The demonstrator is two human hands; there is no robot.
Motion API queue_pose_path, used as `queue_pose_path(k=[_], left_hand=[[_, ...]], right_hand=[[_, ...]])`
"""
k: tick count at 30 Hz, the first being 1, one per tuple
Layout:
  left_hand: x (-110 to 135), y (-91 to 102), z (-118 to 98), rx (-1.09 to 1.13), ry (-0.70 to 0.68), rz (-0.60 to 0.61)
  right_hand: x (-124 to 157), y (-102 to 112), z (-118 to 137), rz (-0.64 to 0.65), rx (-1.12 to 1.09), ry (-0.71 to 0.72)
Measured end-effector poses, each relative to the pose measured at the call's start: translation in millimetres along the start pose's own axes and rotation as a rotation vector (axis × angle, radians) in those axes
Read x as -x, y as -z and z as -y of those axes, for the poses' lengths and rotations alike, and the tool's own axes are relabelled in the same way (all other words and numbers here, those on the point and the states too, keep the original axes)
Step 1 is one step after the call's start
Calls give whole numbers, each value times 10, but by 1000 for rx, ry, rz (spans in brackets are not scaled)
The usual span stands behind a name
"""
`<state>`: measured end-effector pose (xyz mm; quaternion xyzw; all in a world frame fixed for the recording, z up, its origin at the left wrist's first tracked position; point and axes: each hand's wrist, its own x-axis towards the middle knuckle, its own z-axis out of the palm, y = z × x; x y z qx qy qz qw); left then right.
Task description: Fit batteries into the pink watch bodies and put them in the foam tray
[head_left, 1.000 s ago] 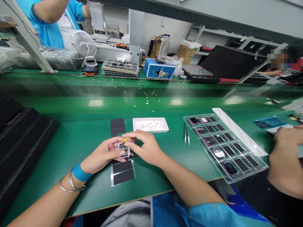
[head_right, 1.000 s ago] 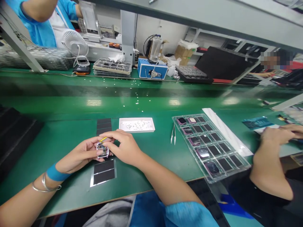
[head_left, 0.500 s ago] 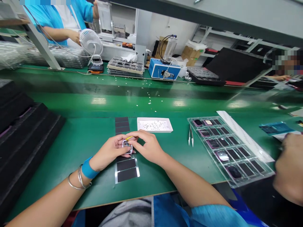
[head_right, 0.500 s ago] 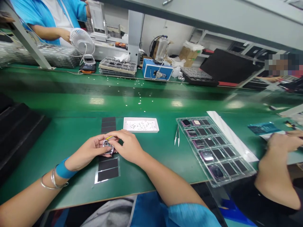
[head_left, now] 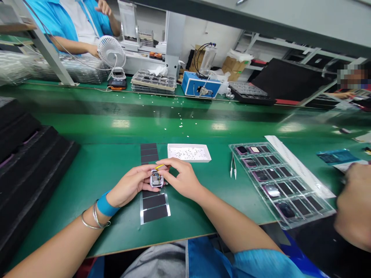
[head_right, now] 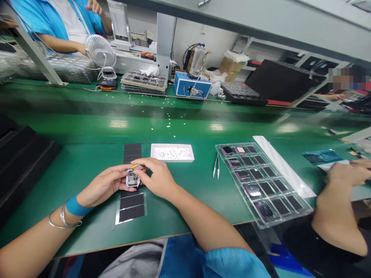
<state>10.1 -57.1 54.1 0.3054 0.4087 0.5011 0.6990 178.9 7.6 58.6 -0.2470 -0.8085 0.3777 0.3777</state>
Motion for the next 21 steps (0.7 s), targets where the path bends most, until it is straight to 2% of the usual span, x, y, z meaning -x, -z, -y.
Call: queue_pose_path(k=[6, 10, 17, 21], left_hand=[[2, 12, 12, -75, -8, 35], [-3, 16, 22, -109, -11, -2], [13, 5, 0, -15, 1, -25], [31, 27, -1, -11, -10, -100]], right_hand=[[-2, -9, -1, 7, 14, -6], [3, -23, -3, 31, 39, 20], [9, -5, 17, 35, 45, 22], [-12, 5, 62, 45, 68, 28]])
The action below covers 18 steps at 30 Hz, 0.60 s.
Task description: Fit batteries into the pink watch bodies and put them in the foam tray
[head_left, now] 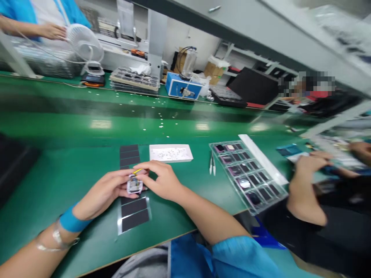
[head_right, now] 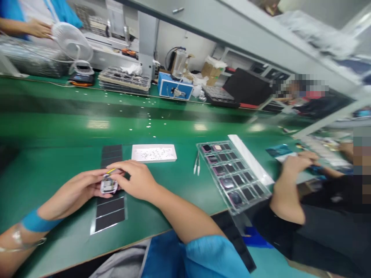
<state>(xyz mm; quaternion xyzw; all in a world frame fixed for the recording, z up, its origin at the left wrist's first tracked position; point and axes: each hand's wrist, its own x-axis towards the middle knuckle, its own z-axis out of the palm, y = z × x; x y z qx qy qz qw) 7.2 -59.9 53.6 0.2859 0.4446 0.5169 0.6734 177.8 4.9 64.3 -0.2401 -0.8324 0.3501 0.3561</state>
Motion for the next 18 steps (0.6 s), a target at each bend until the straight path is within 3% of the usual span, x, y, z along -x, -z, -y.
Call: queue_pose_path(k=[3, 10, 18], left_hand=[[-27, 32, 2, -13, 19, -29], [-46, -26, 33, -167, 29, 78], [-56, -4, 68, -199, 36, 88]], right_hand=[[-26, -6, -10, 12, -2, -4], [5, -28, -53, 7, 12, 35], [22, -55, -112, -4, 18, 14]])
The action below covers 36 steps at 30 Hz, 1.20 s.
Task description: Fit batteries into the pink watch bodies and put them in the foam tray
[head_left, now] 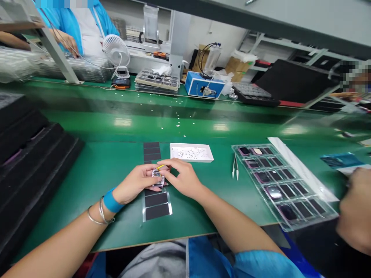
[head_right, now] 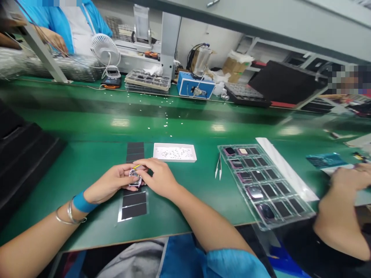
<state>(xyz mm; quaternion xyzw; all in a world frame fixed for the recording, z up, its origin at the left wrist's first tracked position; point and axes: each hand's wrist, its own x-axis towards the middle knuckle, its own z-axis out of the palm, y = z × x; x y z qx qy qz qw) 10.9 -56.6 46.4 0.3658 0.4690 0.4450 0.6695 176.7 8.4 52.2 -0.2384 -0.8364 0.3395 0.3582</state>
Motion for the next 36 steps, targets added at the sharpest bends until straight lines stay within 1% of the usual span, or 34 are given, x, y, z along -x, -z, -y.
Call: queue_pose_path(k=[11, 15, 19, 22, 24, 26, 28, 30, 31, 33, 34, 36], left_hand=[[-10, 1, -2, -43, 30, -18], [-8, 2, 0, -55, 30, -16], [-12, -10, 4, -39, 47, -42], [-21, 10, -27, -1, 65, -91], [-31, 53, -73, 57, 67, -160], [-40, 112, -130, 121, 40, -251], [-41, 171, -184, 169, -1, -331], [-32, 214, -221, 202, -24, -372], [-23, 227, -231, 212, -18, -368], [-2, 237, -235, 226, 30, -299], [8, 235, -230, 226, 62, -241], [22, 227, -213, 212, 119, -125]], right_hand=[[-1, -21, -5, -3, 28, 26], [-4, -22, 8, 10, 30, 11], [-2, -36, 15, 32, 26, -7], [-9, -35, 2, -3, -29, -45], [-24, -20, -14, -57, -72, -119], [-44, 2, -29, -72, -63, -205], [-55, 20, -32, -2, -12, -259], [-47, 25, -15, 144, 48, -260], [-34, 21, 1, 231, 81, -250], [3, 2, 42, 377, 182, -239], [24, -12, 64, 416, 242, -240], [61, -43, 100, 439, 351, -248]])
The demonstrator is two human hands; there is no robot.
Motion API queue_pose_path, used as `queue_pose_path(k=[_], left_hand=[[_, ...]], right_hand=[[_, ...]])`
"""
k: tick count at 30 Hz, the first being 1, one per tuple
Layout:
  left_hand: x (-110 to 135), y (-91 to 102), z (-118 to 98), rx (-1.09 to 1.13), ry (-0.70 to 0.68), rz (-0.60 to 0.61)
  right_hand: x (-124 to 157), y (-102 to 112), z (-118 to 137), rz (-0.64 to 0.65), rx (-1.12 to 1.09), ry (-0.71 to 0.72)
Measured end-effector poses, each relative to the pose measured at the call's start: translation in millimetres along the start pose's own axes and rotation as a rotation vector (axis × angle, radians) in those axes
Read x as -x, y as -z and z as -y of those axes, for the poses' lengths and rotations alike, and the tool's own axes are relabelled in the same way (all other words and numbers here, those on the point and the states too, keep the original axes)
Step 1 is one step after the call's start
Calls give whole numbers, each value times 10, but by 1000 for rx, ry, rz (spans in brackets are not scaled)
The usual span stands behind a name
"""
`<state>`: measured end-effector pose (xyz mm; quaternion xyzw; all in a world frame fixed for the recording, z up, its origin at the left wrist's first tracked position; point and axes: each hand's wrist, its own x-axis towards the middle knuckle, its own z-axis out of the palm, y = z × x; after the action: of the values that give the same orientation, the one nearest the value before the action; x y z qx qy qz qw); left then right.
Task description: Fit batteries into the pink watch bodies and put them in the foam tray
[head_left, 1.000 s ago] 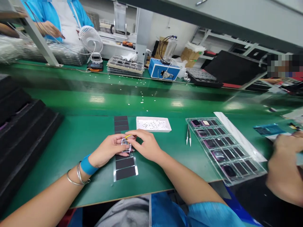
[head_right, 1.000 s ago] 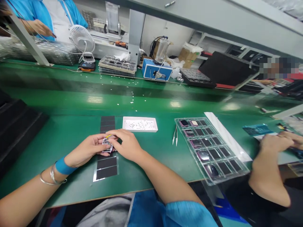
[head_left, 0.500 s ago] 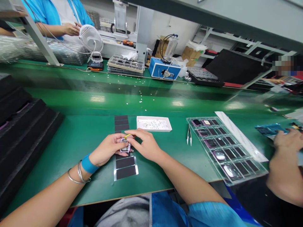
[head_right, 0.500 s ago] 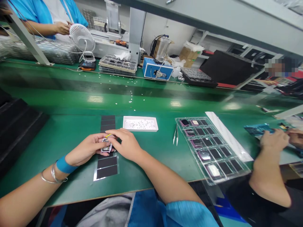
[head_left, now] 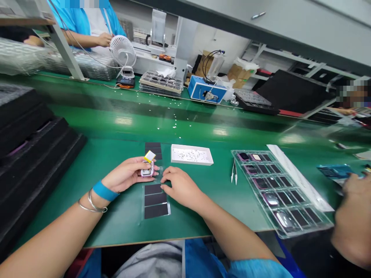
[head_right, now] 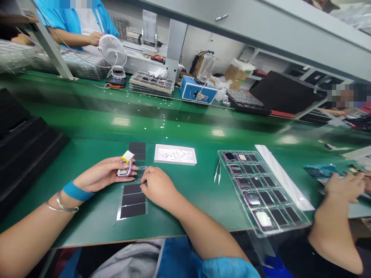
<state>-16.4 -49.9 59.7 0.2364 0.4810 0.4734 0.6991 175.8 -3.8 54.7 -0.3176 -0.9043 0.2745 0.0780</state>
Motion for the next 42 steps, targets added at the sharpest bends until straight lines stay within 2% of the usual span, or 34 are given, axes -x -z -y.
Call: queue_pose_path(k=[3, 7, 29, 38, 42], left_hand=[[0, -9, 37, -38, 45, 83], [-23, -12, 73, -36, 74, 116], [-27, -24, 74, -42, 74, 131], [-15, -27, 63, -42, 83, 127], [-18, -18, 56, -52, 90, 144]], right_hand=[[18, -44, 36, -2, 75, -18], [21, -77, 46, 9, 109, -29], [-21, -153, 2, -86, 15, -37], [-5, -155, 29, -17, 139, 24], [24, -62, 66, 61, 75, 38]])
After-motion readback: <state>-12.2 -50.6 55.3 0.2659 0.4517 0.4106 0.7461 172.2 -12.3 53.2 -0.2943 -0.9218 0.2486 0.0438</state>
